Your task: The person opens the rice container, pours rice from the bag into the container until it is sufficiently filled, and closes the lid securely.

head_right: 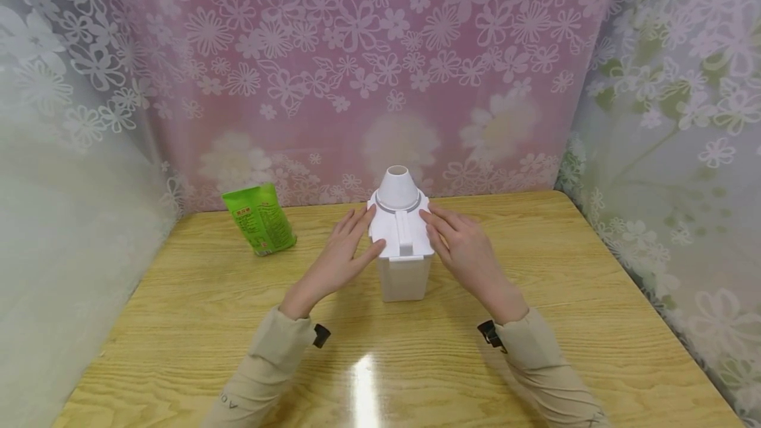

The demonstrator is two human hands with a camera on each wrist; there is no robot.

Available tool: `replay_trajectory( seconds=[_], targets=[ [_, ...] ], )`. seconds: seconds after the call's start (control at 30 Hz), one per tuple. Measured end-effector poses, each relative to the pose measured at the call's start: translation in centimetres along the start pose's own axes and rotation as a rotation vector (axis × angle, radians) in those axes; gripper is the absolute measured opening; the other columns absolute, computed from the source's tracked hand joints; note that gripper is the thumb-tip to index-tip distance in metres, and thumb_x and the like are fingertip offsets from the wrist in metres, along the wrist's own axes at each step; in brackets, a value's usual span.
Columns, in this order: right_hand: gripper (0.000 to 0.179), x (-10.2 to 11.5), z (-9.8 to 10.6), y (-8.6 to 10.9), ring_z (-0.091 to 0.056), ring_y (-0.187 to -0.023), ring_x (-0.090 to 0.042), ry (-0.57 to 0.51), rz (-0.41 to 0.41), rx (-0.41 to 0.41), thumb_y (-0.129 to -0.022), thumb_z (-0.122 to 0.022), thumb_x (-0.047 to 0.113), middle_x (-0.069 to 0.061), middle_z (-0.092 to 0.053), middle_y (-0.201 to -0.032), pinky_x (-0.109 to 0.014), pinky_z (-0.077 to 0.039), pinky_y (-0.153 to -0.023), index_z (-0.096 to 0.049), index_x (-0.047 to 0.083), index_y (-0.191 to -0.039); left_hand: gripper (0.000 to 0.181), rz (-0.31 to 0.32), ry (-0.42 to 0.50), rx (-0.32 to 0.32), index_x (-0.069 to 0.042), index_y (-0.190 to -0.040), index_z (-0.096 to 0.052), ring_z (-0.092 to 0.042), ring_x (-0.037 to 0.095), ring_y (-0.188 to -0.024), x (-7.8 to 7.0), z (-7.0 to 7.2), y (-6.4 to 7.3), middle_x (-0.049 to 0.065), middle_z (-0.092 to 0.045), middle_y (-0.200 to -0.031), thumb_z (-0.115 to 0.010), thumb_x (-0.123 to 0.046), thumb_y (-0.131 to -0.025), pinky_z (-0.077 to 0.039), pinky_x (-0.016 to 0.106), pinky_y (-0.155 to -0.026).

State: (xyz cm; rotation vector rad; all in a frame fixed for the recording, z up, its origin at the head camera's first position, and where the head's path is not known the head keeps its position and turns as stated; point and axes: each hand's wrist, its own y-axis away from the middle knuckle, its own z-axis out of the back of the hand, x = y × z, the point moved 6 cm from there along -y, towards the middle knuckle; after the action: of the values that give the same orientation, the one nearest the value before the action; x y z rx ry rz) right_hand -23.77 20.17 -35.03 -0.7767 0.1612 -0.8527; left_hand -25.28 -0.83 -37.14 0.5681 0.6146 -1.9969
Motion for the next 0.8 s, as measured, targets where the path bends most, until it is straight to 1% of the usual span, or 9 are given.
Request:
replay_trajectory(
  seconds=[0.4, 0.67, 0.8],
  targets=[
    [0.034, 0.5, -0.2, -0.1, -0.064, -0.11, -0.044, -0.01, 0.004, 0.013, -0.1, -0.063, 0.009, -0.022, -0.063, -0.134, -0.059, -0.052, -0.091, -0.066, 0.002, -0.133, 0.074, -0.002, 0.002, -0.011, -0.017, -0.164, -0.017, -0.004, 0.035, -0.156, 0.1, 0.4, 0.6, 0.011, -0.014, -0.169, -0.047, -0.051, -0.105, -0.005, 0.063, -0.121],
    [0.035, 0.7, -0.4, 0.0, -0.063, -0.113, -0.043, -0.018, -0.004, 0.031, -0.1, -0.062, 0.011, -0.02, -0.063, -0.135, -0.058, -0.051, -0.093, -0.065, 0.004, -0.135, 0.075, 0.007, -0.004, -0.013, -0.017, -0.164, -0.016, -0.003, 0.033, -0.156, 0.5, 0.5, 1.0, 0.01, -0.014, -0.169, -0.046, -0.052, -0.105, -0.005, 0.06, -0.123],
    [0.035, 0.8, -0.5, -0.1, -0.063, -0.113, -0.043, -0.02, -0.001, 0.028, -0.1, -0.062, 0.012, -0.02, -0.063, -0.135, -0.059, -0.051, -0.093, -0.065, 0.005, -0.135, 0.074, 0.002, -0.007, -0.019, -0.018, -0.164, -0.016, -0.003, 0.034, -0.156, 0.6, 0.6, 1.1, 0.01, -0.014, -0.169, -0.045, -0.053, -0.105, -0.006, 0.062, -0.122]
  ],
)
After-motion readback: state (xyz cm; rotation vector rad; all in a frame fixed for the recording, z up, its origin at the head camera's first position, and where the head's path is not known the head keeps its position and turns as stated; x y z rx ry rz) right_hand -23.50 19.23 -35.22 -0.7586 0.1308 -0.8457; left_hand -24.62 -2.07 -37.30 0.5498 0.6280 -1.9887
